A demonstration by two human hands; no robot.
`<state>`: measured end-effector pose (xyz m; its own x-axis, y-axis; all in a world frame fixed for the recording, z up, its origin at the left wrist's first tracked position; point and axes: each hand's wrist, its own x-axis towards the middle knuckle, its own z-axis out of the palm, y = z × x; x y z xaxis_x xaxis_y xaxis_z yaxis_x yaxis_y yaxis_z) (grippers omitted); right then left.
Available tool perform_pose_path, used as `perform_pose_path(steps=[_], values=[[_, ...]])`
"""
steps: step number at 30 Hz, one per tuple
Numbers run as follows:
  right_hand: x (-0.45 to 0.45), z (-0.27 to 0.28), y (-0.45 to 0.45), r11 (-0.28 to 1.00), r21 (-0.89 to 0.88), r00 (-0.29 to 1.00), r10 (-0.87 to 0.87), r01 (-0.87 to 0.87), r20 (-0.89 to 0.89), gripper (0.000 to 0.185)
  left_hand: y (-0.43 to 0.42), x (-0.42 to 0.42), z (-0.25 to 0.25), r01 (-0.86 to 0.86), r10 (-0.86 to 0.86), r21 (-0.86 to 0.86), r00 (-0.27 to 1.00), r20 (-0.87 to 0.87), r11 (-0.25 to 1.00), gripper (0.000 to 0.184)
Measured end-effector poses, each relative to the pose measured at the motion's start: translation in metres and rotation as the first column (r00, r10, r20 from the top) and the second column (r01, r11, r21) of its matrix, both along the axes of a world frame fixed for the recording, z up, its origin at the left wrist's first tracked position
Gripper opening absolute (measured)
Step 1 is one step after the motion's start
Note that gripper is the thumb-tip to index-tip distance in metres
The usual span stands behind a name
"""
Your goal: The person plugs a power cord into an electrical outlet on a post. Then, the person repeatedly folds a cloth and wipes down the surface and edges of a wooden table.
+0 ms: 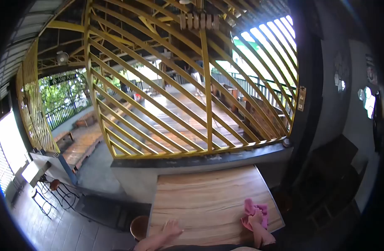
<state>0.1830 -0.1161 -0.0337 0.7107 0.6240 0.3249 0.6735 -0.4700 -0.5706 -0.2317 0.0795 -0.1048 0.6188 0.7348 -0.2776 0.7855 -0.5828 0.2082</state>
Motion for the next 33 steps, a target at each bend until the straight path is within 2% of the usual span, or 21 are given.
perform_pose_path(steps=[1,2,3,4,7,9,12,14,16,18,19,21,22,24,25,27,29,30,31,32,33], values=[[-0.019,0.012,0.003,0.996,-0.072,0.984,0.031,-0.044,-0.175,0.03,-0.008,-0.017,-0.011,0.007,-0.008,0.038,1.0,0.028,0.999,0.086],[-0.029,0.018,0.006,0.998,-0.056,0.984,0.033,-0.043,-0.173,0.03,-0.016,-0.031,-0.013,0.014,-0.018,0.07,0.998,0.056,0.997,0.086],[-0.04,0.007,-0.024,0.993,-0.027,0.983,0.111,-0.117,-0.147,0.03,-0.026,-0.036,-0.003,0.016,-0.021,0.081,0.998,0.058,0.997,0.086],[-0.058,-0.003,-0.006,0.982,-0.006,0.975,0.187,-0.189,-0.119,0.03,-0.038,-0.036,0.006,-0.014,0.012,0.047,0.999,0.046,0.999,0.087],[-0.165,0.063,0.038,0.92,0.037,0.92,0.391,-0.39,-0.017,0.033,-0.041,-0.034,0.016,-0.027,0.027,0.021,0.999,0.034,0.999,0.088],[-0.194,0.054,0.034,0.855,0.042,0.856,0.514,-0.517,0.057,0.034,-0.039,-0.032,0.01,-0.016,0.015,0.023,1.0,0.024,1.0,0.088],[-0.172,0.057,0.018,0.723,0.038,0.718,0.677,-0.69,0.163,0.037,-0.032,-0.032,0.008,-0.002,0.002,0.036,1.0,0.01,0.999,0.088],[-0.153,0.032,-0.003,0.616,0.018,0.602,0.762,-0.788,0.237,0.04,-0.034,-0.03,0.021,-0.025,0.023,-0.034,0.998,-0.06,0.999,0.092],[-0.148,0.042,-0.005,0.498,-0.022,0.469,0.83,-0.867,0.301,0.042,-0.037,-0.031,0.031,-0.027,0.024,-0.049,0.998,-0.051,0.998,0.094],[-0.11,0.02,-0.018,0.776,-0.245,0.734,0.63,-0.581,0.254,0.048,-0.036,-0.028,0.037,-0.031,0.027,-0.071,0.999,-0.047,0.997,0.095],[-0.094,0.014,-0.025,0.777,-0.247,0.735,0.629,-0.579,0.253,0.048,-0.035,-0.027,0.038,-0.037,0.033,-0.06,0.997,-0.067,0.997,0.096],[-0.069,0.002,-0.033,0.927,-0.082,0.905,0.375,-0.366,0.202,0.05,-0.036,-0.028,0.041,-0.048,0.044,-0.05,0.995,-0.089,0.998,0.097],[-0.061,-0.005,-0.032,0.925,-0.081,0.903,0.38,-0.371,0.203,0.05,-0.036,-0.028,0.044,-0.064,0.056,-0.09,0.995,-0.085,0.994,0.101],[-0.05,-0.004,-0.031,0.934,-0.069,0.937,0.349,-0.35,-0.034,0.052,-0.036,-0.022,0.048,-0.089,0.079,-0.131,0.994,-0.079,0.987,0.105],[-0.046,-0.004,-0.027,0.931,-0.072,0.934,0.356,-0.357,-0.032,0.052,-0.037,-0.017,0.049,-0.153,0.146,-0.106,0.987,-0.069,0.983,0.107],[-0.069,0.012,-0.02,0.689,-0.235,0.72,0.689,-0.686,-0.079,0.051,-0.044,-0.005,0.044,-0.278,0.275,-0.072,0.96,-0.052,0.958,0.111],[-0.083,-0.03,0.002,0.329,-0.018,0.329,0.944,-0.944,0.006,0.052,-0.059,0.003,0.03,-0.401,0.399,-0.058,0.916,-0.05,0.914,0.115],[-0.097,-0.028,0.001,0.204,0.013,0.204,0.979,-0.979,0.021,0.052,-0.066,0.004,0.011,-0.369,0.346,0.43,0.929,0.133,0.824,0.119],[-0.111,-0.018,-0.001,0.073,0.045,0.075,0.997,-0.996,0.034,0.053,-0.081,0.003,-0.011,-0.329,0.208,0.8,0.944,0.257,0.502,0.123],[-0.123,-0.024,-0.003,0.091,-0.088,0.085,0.994,-0.992,0.067,0.052,-0.087,0.005,0.012,-0.409,0.387,0.4,0.912,0.137,0.82,0.124],[-0.126,-0.03,-0.009,0.106,-0.22,0.086,0.991,-0.97,0.1,0.052,-0.09,0.013,0.069,-0.482,0.479,-0.114,0.876,-0.059,0.869,0.125]])
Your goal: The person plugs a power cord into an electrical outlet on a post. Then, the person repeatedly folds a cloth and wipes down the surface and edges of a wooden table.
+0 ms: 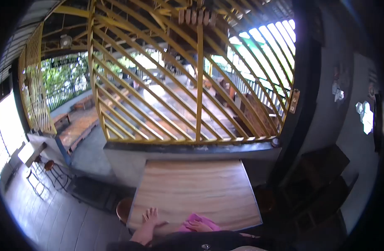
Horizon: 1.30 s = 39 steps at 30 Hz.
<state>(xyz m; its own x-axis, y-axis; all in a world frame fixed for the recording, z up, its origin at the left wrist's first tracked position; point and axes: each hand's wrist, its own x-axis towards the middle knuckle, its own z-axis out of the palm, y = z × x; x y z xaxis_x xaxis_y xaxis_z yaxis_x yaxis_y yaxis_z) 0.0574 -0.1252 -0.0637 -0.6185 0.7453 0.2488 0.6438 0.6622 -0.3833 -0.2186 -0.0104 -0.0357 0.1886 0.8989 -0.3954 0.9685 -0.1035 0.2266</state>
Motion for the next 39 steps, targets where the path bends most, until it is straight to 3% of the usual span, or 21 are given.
perform_pose_path(steps=[4,7,9,12,14,15,16,17,18,19,22,25,27,28,29,31,32,34,36,38,39], values=[[0.049,0.04,-0.037,0.999,-0.052,0.989,-0.012,0.004,-0.15,0.047,-0.002,0.003,0.004,-0.004,0.003,-0.013,0.997,-0.074,1.0,0.125],[0.14,-0.021,-0.039,0.823,-0.246,0.617,-0.552,0.513,-0.561,0.035,-0.006,0.006,0.016,-0.03,0.025,-0.048,0.995,-0.099,0.998,0.122],[0.177,0.036,-0.05,0.612,0.185,0.632,-0.771,0.769,-0.079,0.03,-0.006,0.006,0.018,-0.034,0.027,-0.061,0.995,-0.1,0.998,0.122],[0.179,0.054,-0.038,0.554,0.088,0.56,-0.808,0.828,-0.18,0.028,-0.009,0.005,0.012,-0.033,0.027,-0.063,0.996,-0.084,0.997,0.123],[0.15,0.064,-0.025,0.564,-0.152,0.543,-0.825,0.812,-0.156,0.027,-0.007,0.006,0.014,-0.033,0.028,-0.062,0.996,-0.08,0.998,0.124],[0.128,0.071,-0.017,0.601,-0.465,0.568,-0.791,0.65,-0.228,0.031,-0.009,0.008,0.017,-0.038,0.034,-0.058,0.997,-0.076,0.998,0.124],[0.1,0.075,-0.011,0.578,-0.713,0.562,-0.767,0.397,-0.309,0.035,-0.009,0.008,0.02,-0.044,0.04,-0.054,0.996,-0.075,0.998,0.125],[0.071,0.053,-0.001,0.582,-0.813,0.362,-0.762,0.016,-0.538,0.039,-0.008,0.008,0.02,-0.042,0.037,-0.063,0.996,-0.078,0.997,0.125],[0.041,0.05,0.002,0.813,-0.543,0.705,-0.511,0.211,-0.491,0.04,-0.008,0.008,0.019,-0.042,0.037,-0.06,0.997,-0.073,0.997,0.124],[0.016,0.048,0.003,0.961,-0.167,0.937,-0.256,0.221,-0.236,0.041,-0.009,0.007,0.019,-0.042,0.038,-0.058,0.997,-0.07,0.997,0.124],[-0.034,0.062,-0.005,0.974,0.057,0.974,-0.212,0.217,-0.077,0.043,-0.009,0.008,0.021,-0.033,0.03,-0.046,0.997,-0.071,0.998,0.124],[-0.011,0.052,-0.002,0.979,-0.083,0.973,-0.194,0.184,-0.126,0.047,-0.011,0.009,0.018,-0.006,0.006,0.001,0.999,-0.047,1.0,0.114],[0.022,0.062,-0.008,0.88,-0.087,0.884,-0.467,0.468,0.033,0.04,-0.006,-0.013,0.007,0.015,-0.015,0.014,0.999,-0.04,1.0,0.107],[0.046,-0.002,-0.005,0.695,-0.376,0.526,-0.714,0.613,-0.462,0.033,0.002,-0.023,-0.005,0.071,-0.072,0.04,0.997,0.04,0.997,0.096],[0.041,0.084,-0.023,0.635,-0.008,0.635,-0.773,0.773,0.008,0.032,0.005,-0.031,-0.015,0.122,-0.13,0.067,0.984,0.125,0.99,0.085],[0.083,0.012,-0.023,0.365,0.303,0.413,-0.904,0.881,-0.113,0.031,0.012,-0.059,-0.02,0.19,-0.205,0.1,0.965,0.165,0.977,0.078],[0.07,0.019,-0.024,0.365,0.298,0.408,-0.908,0.882,-0.096,0.031,0.018,-0.073,-0.021,0.247,-0.276,0.16,0.94,0.198,0.956,0.07],[0.03,0.045,-0.006,0.194,-0.216,0.188,-0.981,0.957,-0.051,0.017,0.02,-0.092,-0.003,0.188,-0.22,0.188,0.961,0.165,0.964,0.068],[-0.008,-0.04,0.039,0.49,-0.449,0.309,-0.854,0.747,-0.418,0.018,0.029,-0.101,0.001,0.129,-0.162,0.224,0.977,0.138,0.966,0.065],[-0.113,0.054,0.043,0.685,-0.344,0.666,-0.721,0.642,-0.19,0.027,0.034,-0.109,-0.005,0.171,-0.219,0.372,0.972,0.09,0.912,0.058],[-0.151,0.055,0.049,0.82,-0.176,0.781,-0.572,0.544,-0.251,0.036,0.044,-0.11,-0.018,0.171,-0.23,0.401,0.967,0.105,0.9,0.053]])
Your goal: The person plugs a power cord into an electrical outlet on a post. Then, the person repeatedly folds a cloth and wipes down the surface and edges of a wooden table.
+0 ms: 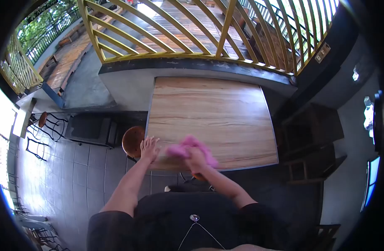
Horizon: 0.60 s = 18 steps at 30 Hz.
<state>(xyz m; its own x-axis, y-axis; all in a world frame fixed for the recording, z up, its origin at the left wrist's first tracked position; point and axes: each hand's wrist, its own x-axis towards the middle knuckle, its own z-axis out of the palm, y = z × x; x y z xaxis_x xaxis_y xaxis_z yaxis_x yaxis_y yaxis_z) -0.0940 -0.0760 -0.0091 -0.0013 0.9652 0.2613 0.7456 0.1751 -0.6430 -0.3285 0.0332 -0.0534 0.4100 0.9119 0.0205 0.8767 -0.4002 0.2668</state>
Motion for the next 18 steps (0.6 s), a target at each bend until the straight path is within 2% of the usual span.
perform_pose_path(steps=[2,4,5,6,7,8,9,10,11,12,14,16,18], values=[[-0.048,-0.002,-0.002,0.924,0.151,0.932,0.331,-0.353,0.15,0.04,0.018,0.006,-0.014,-0.032,0.032,0.012,0.999,0.038,0.999,0.051],[-0.039,-0.018,-0.007,0.935,0.132,0.939,0.311,-0.33,0.147,0.038,0.024,0.013,-0.02,-0.055,0.053,0.025,0.996,0.069,0.998,0.049],[-0.025,-0.027,-0.011,0.938,0.116,0.937,0.305,-0.327,0.173,0.035,0.023,0.02,-0.023,-0.111,0.106,0.115,0.993,0.05,0.987,0.049],[-0.007,-0.035,-0.018,0.994,0.021,0.873,0.102,-0.105,-0.478,0.034,0.023,0.024,-0.026,-0.163,0.159,0.201,0.987,0.039,0.966,0.049],[0.019,-0.047,-0.029,0.981,-0.191,0.411,-0.185,0.027,-0.893,0.032,0.023,0.024,-0.024,-0.148,0.144,0.184,0.989,0.033,0.972,0.049],[0.063,-0.069,-0.038,0.973,0.017,0.94,-0.216,0.228,-0.265,0.03,0.021,0.025,-0.017,-0.154,0.147,0.185,0.988,0.051,0.971,0.049],[0.104,-0.085,-0.052,0.905,-0.008,0.874,-0.413,0.425,-0.256,0.031,0.019,0.027,-0.014,-0.162,0.152,0.182,0.986,0.07,0.97,0.049],[0.125,-0.057,-0.07,0.862,0.074,0.855,-0.506,0.501,0.11,0.033,0.018,0.028,-0.014,-0.155,0.146,0.156,0.987,0.066,0.976,0.049],[0.135,-0.021,-0.08,0.832,0.179,0.706,-0.543,0.525,0.455,0.035,0.019,0.027,-0.015,-0.159,0.146,0.18,0.986,0.083,0.971,0.049],[0.142,-0.021,-0.081,0.837,0.157,0.706,-0.53,0.524,0.469,0.035,0.019,0.027,-0.016,-0.166,0.148,0.206,0.984,0.1,0.964,0.049],[0.152,-0.026,-0.079,0.739,0.092,0.694,-0.662,0.668,0.283,0.037,0.018,0.029,-0.014,-0.168,0.151,0.202,0.984,0.097,0.965,0.049],[0.112,-0.009,-0.054,0.774,-0.052,0.774,-0.622,0.631,0.12,0.041,0.017,0.028,-0.011,-0.176,0.16,0.204,0.983,0.091,0.963,0.048],[0.059,0.002,-0.036,0.935,-0.039,0.915,-0.336,0.353,0.225,0.045,0.016,0.03,-0.007,-0.174,0.164,0.175,0.984,0.067,0.969,0.05]])
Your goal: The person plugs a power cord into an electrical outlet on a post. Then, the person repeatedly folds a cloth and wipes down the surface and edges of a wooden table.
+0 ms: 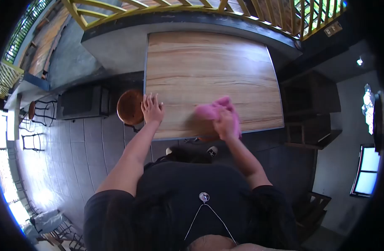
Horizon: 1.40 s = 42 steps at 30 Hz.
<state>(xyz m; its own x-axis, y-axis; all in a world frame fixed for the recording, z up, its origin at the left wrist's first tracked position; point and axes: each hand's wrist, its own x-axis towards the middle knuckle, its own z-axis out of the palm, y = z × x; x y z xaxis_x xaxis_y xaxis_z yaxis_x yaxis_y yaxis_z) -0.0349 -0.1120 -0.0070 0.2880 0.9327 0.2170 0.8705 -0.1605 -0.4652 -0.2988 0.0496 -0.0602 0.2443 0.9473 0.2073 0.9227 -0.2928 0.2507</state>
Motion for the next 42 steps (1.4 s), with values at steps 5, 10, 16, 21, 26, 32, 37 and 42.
perform_pose_path(steps=[5,10,16,21,26,32,37,42], values=[[-0.048,-0.009,0.038,0.818,0.001,0.815,0.572,-0.575,0.094,0.049,-0.002,0.001,0.002,-0.011,0.011,0.008,1.0,0.008,1.0,0.051],[0.044,-0.025,0.102,0.981,0.017,0.95,0.181,-0.191,0.256,0.049,-0.003,0.002,0.005,-0.024,0.024,-0.017,1.0,0.005,1.0,0.05],[-0.001,0.054,0.126,0.868,-0.391,0.952,0.283,-0.306,-0.116,0.037,-0.004,0.004,0.014,-0.039,0.039,-0.042,0.999,-0.004,0.998,0.051],[-0.033,-0.001,0.125,0.451,-0.008,0.446,0.885,-0.892,0.135,0.04,-0.006,0.004,0.019,-0.022,0.024,-0.086,1.0,0.014,0.996,0.051],[0.005,-0.029,0.263,0.244,0.091,0.241,0.97,-0.966,-0.04,0.043,-0.007,0.005,0.021,-0.05,0.051,-0.107,0.999,0.005,0.993,0.053],[-0.056,-0.005,0.342,0.712,-0.031,0.708,0.701,-0.702,0.083,0.041,-0.009,0.004,0.026,-0.056,0.058,-0.147,0.998,0.01,0.988,0.054],[-0.105,-0.02,0.293,0.242,0.16,0.244,0.97,-0.957,-0.007,0.033,-0.007,0.005,0.03,-0.129,0.106,-0.327,0.991,-0.086,0.936,0.055],[-0.027,-0.006,0.325,0.726,-0.101,0.732,0.663,-0.68,-0.159,0.032,-0.01,0.006,0.035,-0.047,0.052,-0.136,0.998,0.03,0.99,0.054]])
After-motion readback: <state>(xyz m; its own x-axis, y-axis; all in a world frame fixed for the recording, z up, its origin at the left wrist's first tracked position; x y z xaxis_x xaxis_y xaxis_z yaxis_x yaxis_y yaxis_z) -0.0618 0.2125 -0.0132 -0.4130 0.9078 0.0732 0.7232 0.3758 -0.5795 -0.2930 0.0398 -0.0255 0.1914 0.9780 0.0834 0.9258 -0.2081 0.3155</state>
